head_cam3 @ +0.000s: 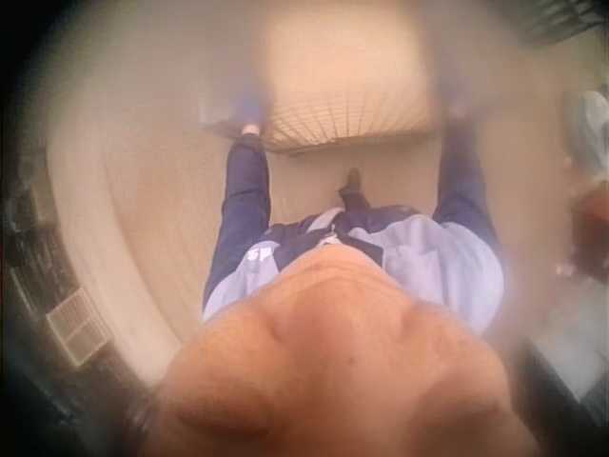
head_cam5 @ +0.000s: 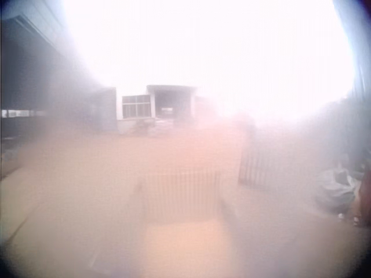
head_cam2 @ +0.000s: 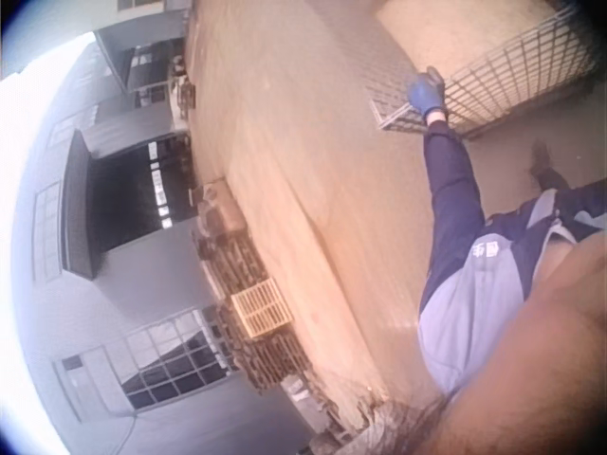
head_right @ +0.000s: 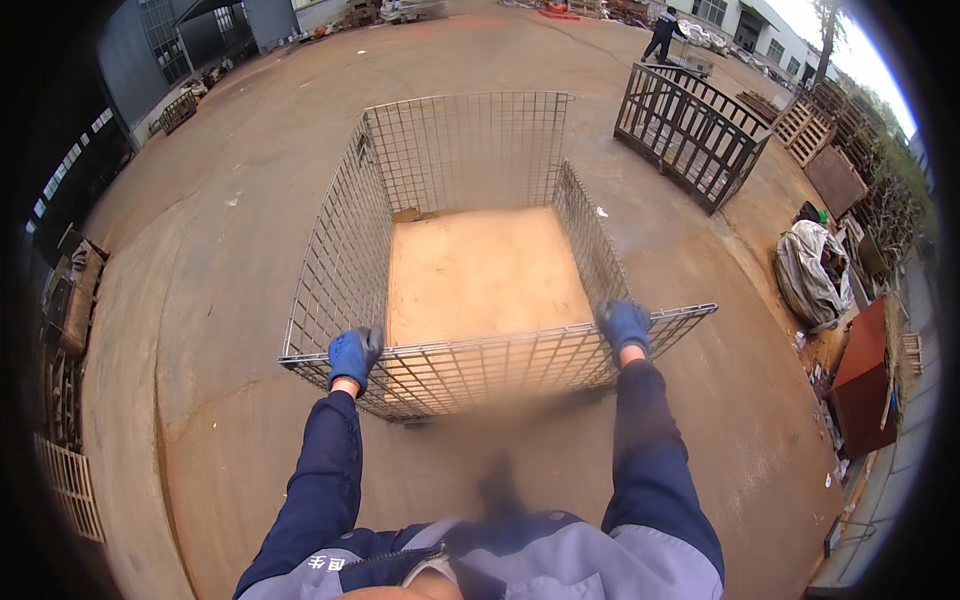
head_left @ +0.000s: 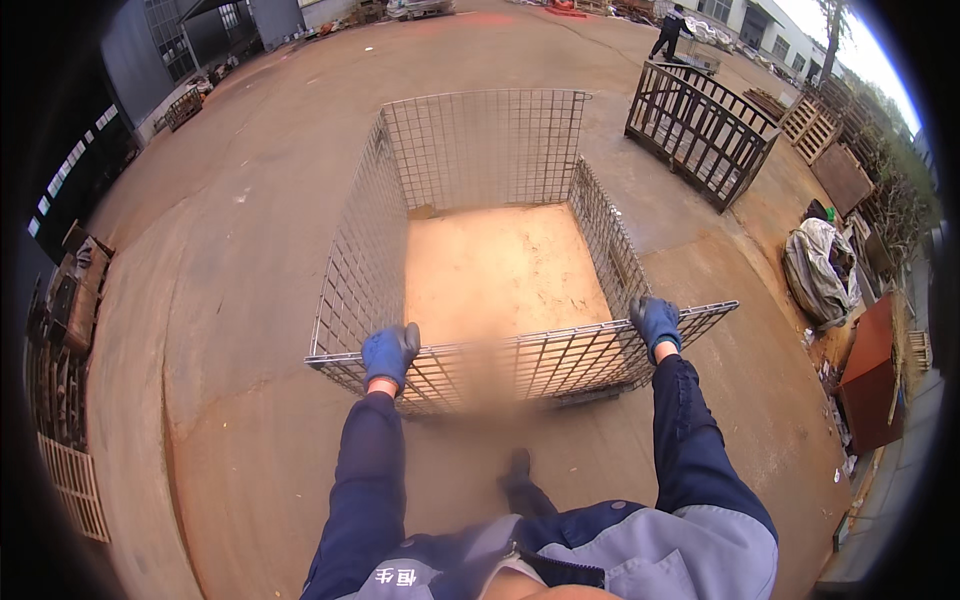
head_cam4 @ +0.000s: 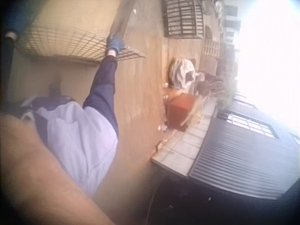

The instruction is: The person pushes a large metal wire cage across a warehouse floor and then outside into a yard. They maintain a steady grip on the cage's front edge with both hands while walking forward.

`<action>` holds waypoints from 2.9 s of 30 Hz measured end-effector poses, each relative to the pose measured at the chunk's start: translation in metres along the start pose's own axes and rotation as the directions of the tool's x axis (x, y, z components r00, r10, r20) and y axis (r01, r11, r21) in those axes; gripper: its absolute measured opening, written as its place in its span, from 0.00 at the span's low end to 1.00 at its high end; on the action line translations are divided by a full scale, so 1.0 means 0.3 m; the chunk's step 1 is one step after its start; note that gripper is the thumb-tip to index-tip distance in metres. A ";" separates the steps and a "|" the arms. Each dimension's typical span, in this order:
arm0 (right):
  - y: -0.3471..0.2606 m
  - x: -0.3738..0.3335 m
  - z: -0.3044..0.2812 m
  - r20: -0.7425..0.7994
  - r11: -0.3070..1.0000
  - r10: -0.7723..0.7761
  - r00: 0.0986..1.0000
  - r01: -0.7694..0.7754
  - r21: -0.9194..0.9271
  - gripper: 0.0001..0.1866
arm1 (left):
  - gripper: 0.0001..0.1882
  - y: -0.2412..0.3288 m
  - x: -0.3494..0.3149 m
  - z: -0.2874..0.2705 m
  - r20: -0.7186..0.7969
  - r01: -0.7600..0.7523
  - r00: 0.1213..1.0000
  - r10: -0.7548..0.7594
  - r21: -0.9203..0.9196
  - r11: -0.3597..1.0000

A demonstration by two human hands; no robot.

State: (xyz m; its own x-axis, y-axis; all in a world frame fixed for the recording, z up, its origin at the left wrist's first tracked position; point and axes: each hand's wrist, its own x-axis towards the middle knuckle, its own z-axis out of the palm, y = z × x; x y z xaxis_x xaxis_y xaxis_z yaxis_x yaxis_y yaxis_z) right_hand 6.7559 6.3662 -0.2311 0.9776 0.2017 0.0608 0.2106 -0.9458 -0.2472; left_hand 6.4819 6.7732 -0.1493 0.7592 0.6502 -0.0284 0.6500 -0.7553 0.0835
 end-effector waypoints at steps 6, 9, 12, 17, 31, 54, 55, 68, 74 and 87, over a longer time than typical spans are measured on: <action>-0.275 0.573 0.169 -0.133 0.991 -0.110 0.985 0.118 0.057 0.23 | 0.26 -0.030 0.701 0.075 -0.237 -0.235 0.943 0.234 0.025 0.972; -0.353 0.905 0.225 -0.063 0.997 -0.056 0.996 0.060 0.049 0.24 | 0.28 0.041 1.076 0.072 -0.209 -0.213 0.953 0.221 0.060 0.975; -0.446 1.259 0.280 -0.064 0.999 0.002 0.998 -0.004 -0.036 0.27 | 0.30 0.147 1.463 0.047 -0.208 -0.208 0.956 0.209 0.029 0.978; -0.662 1.845 0.335 -0.087 1.000 0.026 0.996 -0.025 0.003 0.25 | 0.26 0.265 2.119 -0.049 -0.234 -0.321 0.915 0.329 0.071 0.944; -1.209 3.292 0.447 -0.206 0.985 0.140 0.968 -0.116 0.124 0.24 | 0.25 0.566 3.828 -0.224 -0.259 -0.369 0.897 0.359 0.013 0.930; -1.738 5.444 0.539 -0.223 0.946 0.324 0.919 -0.312 0.088 0.22 | 0.24 1.242 6.216 -0.360 -0.240 -0.549 0.814 0.528 -0.026 0.835; -1.746 5.531 0.553 -0.200 0.942 0.337 0.920 -0.329 0.072 0.22 | 0.24 1.277 6.297 -0.350 -0.240 -0.535 0.821 0.518 -0.004 0.845; -1.810 6.578 0.651 -0.247 0.959 0.281 0.928 -0.261 0.110 0.23 | 0.24 1.724 7.306 -0.255 -0.223 -0.565 0.808 0.545 -0.028 0.825; -1.822 7.051 0.696 -0.258 0.953 0.301 0.918 -0.296 0.056 0.24 | 0.22 1.940 7.782 -0.237 -0.268 -0.605 0.771 0.578 -0.024 0.796; -1.740 8.092 0.758 -0.195 0.902 0.431 0.881 -0.429 0.057 0.23 | 0.26 2.599 8.732 -0.319 -0.115 -0.583 0.809 0.576 -0.046 0.811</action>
State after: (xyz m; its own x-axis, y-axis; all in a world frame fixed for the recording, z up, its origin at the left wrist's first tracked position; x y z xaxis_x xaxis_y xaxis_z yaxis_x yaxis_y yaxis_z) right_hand 9.0207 7.4076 -0.1744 0.9504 -0.2798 0.1360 -0.2287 -0.9247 -0.3043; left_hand 8.9745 7.8955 -0.0635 0.9851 0.1008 0.1392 0.0827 -0.9880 0.1305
